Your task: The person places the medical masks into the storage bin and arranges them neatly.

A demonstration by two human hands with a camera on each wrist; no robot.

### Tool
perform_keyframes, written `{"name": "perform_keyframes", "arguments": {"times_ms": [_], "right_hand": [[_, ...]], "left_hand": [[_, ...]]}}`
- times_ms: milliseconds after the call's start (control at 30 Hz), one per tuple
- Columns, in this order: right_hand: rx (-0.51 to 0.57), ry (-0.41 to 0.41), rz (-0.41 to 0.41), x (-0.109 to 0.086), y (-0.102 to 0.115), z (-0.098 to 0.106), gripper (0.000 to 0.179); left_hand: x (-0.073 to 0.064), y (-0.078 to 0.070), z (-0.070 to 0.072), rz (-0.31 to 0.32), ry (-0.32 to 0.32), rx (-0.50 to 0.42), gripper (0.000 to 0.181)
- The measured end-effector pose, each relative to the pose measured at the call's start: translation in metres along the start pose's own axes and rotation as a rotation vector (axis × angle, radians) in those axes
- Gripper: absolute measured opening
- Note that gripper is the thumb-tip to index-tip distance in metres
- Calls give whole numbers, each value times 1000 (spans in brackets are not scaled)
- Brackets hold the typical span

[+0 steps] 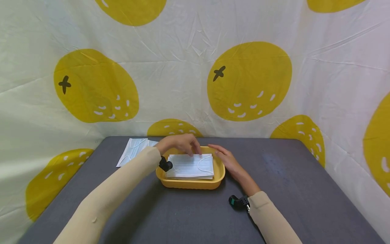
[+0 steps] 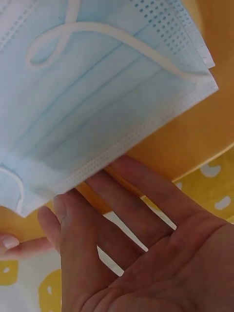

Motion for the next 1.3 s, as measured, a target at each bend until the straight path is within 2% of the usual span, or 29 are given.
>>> {"name": "perform_keyframes", "arguments": {"times_ms": [333,467,700,833,1300], "right_hand": [[18,9,0,-1,1,-1,46],[11,8,4,-1,1,-1,45],[6,3,18,0,2,-1,45],[10,7,15,0,1,-1,46],[24,6,22,-2,1,-2,47]], "left_hand": [[-12,2,6,-54,-76,-37,31],[-19,2,8,-50,-108,-55,31],[-38,7,11,-62,-213,-113,28],[-50,15,8,-77,-269,-184,26],[-87,53,-4,-33,-529,-382,28]]}}
Point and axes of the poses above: each hand's wrist, its own x-axis towards the middle knuckle, its own z-axis out of the back of the hand, y = z × x, the point moved 1 cm from there along x, towards the middle knuckle, and after that the axes turned 10 degrees about x, right-handed, at the moved point
